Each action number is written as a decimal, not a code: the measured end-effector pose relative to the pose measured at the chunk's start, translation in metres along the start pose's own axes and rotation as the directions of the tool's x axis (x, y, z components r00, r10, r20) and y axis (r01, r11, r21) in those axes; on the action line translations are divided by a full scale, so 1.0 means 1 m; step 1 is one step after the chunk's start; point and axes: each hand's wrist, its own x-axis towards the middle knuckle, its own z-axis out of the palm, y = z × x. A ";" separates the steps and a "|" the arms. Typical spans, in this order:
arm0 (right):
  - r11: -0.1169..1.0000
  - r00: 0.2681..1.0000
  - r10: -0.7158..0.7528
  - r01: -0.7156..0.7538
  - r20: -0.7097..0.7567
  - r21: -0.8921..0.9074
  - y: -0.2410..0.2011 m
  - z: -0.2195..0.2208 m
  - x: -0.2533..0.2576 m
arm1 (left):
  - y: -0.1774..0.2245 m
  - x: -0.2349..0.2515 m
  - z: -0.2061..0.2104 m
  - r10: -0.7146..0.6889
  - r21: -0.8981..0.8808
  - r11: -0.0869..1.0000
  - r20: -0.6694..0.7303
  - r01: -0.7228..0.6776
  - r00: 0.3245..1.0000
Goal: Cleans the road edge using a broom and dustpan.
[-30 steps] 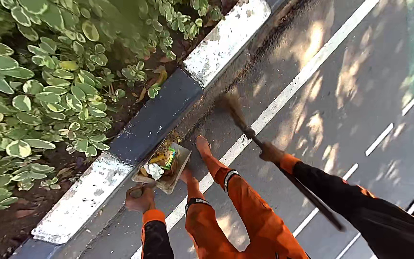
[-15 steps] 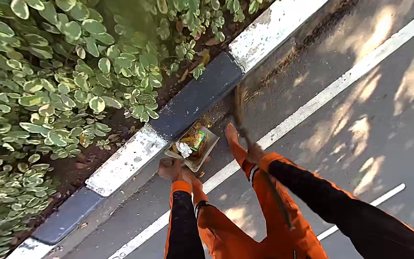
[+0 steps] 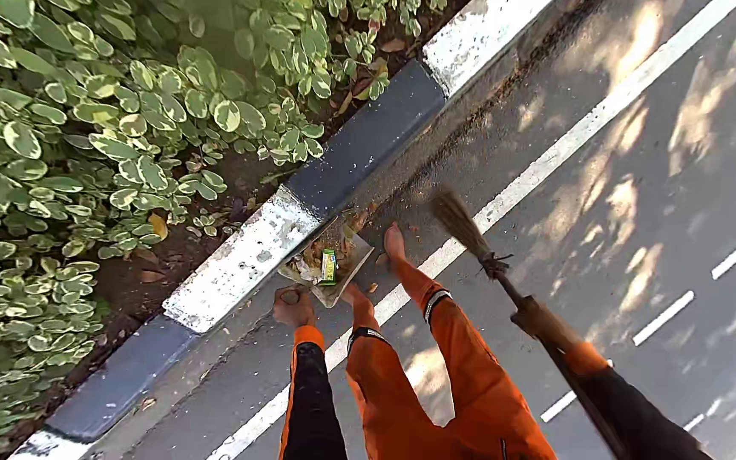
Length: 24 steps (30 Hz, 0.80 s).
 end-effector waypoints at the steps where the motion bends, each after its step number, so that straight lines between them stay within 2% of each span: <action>1: 1.000 1.000 0.014 -0.014 -0.019 0.016 -0.014 0.019 0.019 | 0.000 0.002 0.000 -0.004 0.028 1.000 0.008 0.004 1.000; 3: 1.000 1.000 -0.001 0.001 0.027 0.028 -0.049 0.058 0.053 | 0.003 0.006 0.004 -0.017 0.062 0.998 0.009 0.017 1.000; 5: 0.998 0.988 -0.064 0.064 0.144 0.002 -0.084 0.059 0.053 | 0.020 0.018 0.007 -0.058 0.073 0.996 0.023 0.056 0.998; 7: 0.996 0.958 -0.087 0.075 0.273 0.057 -0.058 0.036 0.021 | 0.019 0.013 0.002 -0.104 0.134 0.987 0.072 0.093 0.992; 9: 0.976 0.932 -0.149 0.084 0.331 0.203 -0.028 -0.019 0.007 | 0.023 0.021 0.012 -0.088 0.129 0.988 0.047 0.081 0.995; 10: 0.975 0.944 -0.147 0.087 0.294 0.206 -0.021 -0.045 0.002 | 0.027 0.023 0.014 -0.077 0.118 0.990 0.041 0.072 0.996; 11: 0.986 0.973 -0.132 0.109 0.190 0.127 -0.021 -0.067 0.002 | 0.031 0.024 0.014 -0.076 0.122 0.990 0.039 0.071 0.996; 12: 0.994 0.992 -0.107 0.107 0.066 0.003 -0.030 -0.083 0.007 | 0.036 0.024 0.013 -0.085 0.137 0.988 0.047 0.078 0.995; 14: 0.984 0.985 -0.105 0.083 -0.135 -0.157 -0.067 -0.090 0.041 | 0.039 0.025 0.013 -0.100 0.160 0.983 0.058 0.090 0.993; 16: 0.964 0.964 -0.185 0.140 -0.191 -0.226 -0.112 -0.061 0.085 | 0.037 0.029 0.014 -0.116 0.155 0.982 0.057 0.106 0.992; 18: 0.927 0.957 -0.281 0.250 -0.077 -0.280 -0.153 0.010 0.106 | 0.022 0.032 0.008 -0.110 0.101 0.989 0.041 0.106 0.993; 19: 0.901 0.946 -0.323 0.313 0.016 -0.302 -0.172 0.053 0.094 | 0.009 0.033 0.002 -0.096 0.071 0.993 0.024 0.094 0.995; 21: 0.869 0.914 -0.367 0.404 0.174 -0.286 -0.201 0.129 0.038 | -0.022 0.031 -0.011 -0.062 -0.010 0.998 -0.005 0.062 0.998; 24: 0.892 0.912 -0.331 0.386 0.241 -0.236 -0.195 0.189 -0.029 | -0.073 0.027 -0.033 -0.035 -0.069 0.997 -0.029 0.033 0.999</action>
